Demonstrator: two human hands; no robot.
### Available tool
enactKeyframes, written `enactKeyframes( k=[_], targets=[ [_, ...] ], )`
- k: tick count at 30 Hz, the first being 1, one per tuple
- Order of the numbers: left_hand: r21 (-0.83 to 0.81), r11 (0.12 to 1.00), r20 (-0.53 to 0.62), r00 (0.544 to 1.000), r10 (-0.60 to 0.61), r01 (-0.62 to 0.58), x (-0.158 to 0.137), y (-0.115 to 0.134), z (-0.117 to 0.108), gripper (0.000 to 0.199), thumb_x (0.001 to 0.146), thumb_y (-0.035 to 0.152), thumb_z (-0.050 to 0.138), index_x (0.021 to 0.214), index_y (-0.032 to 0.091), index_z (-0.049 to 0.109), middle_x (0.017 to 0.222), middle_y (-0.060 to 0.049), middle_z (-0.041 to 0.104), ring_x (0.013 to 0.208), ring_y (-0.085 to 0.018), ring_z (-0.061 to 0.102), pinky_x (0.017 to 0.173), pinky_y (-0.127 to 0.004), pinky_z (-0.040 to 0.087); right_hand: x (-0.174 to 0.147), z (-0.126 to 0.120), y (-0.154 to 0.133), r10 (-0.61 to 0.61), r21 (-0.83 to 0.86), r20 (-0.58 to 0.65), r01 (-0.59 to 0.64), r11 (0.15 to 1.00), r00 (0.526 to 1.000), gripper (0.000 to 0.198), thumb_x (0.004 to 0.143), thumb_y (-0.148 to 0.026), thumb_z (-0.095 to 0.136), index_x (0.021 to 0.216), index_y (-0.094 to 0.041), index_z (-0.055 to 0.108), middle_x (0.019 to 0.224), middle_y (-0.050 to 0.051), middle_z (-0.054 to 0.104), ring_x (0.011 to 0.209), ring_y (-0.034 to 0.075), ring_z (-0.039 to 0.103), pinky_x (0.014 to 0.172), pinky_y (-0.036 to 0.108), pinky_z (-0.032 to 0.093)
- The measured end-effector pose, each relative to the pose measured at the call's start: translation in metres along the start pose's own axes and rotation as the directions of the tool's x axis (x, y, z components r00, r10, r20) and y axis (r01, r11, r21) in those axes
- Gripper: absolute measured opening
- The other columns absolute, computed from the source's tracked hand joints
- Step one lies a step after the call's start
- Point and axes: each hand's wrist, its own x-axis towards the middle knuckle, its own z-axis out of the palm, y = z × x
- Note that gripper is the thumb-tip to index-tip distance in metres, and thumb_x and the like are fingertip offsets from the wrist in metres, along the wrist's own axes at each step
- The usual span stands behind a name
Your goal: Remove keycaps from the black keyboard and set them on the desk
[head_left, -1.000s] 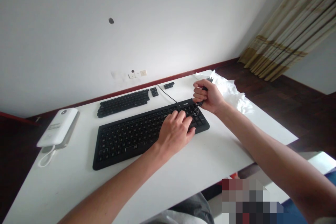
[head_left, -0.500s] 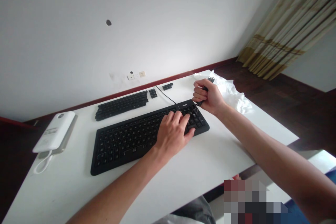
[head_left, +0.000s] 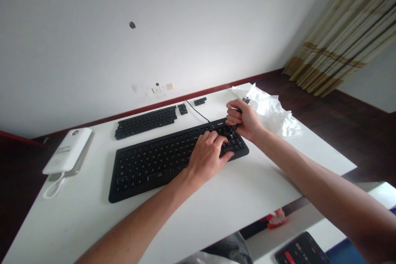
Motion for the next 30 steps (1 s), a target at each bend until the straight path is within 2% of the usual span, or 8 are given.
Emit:
enactKeyframes(
  k=[11, 16, 26, 30],
  targets=[
    [-0.013, 1.0, 0.015, 1.0, 0.02, -0.02, -0.0017, -0.0013, 0.0, 0.03, 0.092, 0.036, 0.075, 0.115, 0.02, 0.065, 0.107, -0.006, 0.064, 0.102, -0.026, 0.058, 0.091, -0.041, 0.049, -0.0007, 0.0013, -0.0012, -0.047, 0.015, -0.03, 0.047, 0.999, 0.998, 0.018, 0.078, -0.023, 0.065, 0.066, -0.02, 0.051, 0.046, -0.012, 0.019, 0.043, 0.006, 0.012, 0.038, 0.02, 0.022],
    [-0.008, 1.0, 0.009, 1.0, 0.03, -0.03, -0.0018, -0.0023, 0.0003, 0.029, 0.092, 0.036, 0.075, 0.113, 0.019, 0.065, 0.106, -0.006, 0.063, 0.102, -0.026, 0.057, 0.091, -0.04, 0.049, 0.0009, -0.0001, 0.0005, 0.02, 0.0, 0.004, -0.02, 1.0, 1.0, 0.02, 0.078, -0.023, 0.067, 0.067, -0.02, 0.05, 0.047, -0.012, 0.019, 0.043, 0.006, 0.011, 0.037, 0.02, 0.022],
    [0.009, 0.999, 0.013, 0.999, 0.048, -0.048, -0.0029, -0.0027, 0.0015, 0.03, 0.092, 0.035, 0.075, 0.115, 0.018, 0.065, 0.106, -0.006, 0.063, 0.102, -0.026, 0.057, 0.091, -0.04, 0.049, 0.0004, -0.0001, 0.0014, 0.051, 0.032, 0.049, -0.052, 0.998, 0.998, 0.021, 0.08, -0.022, 0.065, 0.065, -0.019, 0.051, 0.047, -0.012, 0.015, 0.045, 0.007, 0.008, 0.038, 0.019, 0.023],
    [0.019, 0.999, 0.012, 0.999, 0.048, -0.048, -0.0024, -0.0026, 0.0017, 0.03, 0.092, 0.036, 0.075, 0.114, 0.018, 0.065, 0.106, -0.006, 0.063, 0.102, -0.025, 0.057, 0.09, -0.039, 0.049, 0.0022, -0.0034, 0.0007, 0.106, -0.023, 0.14, -0.104, 0.994, 0.984, 0.021, 0.082, -0.023, 0.065, 0.065, -0.018, 0.053, 0.048, -0.012, 0.016, 0.045, 0.007, 0.009, 0.039, 0.019, 0.023]
  ],
)
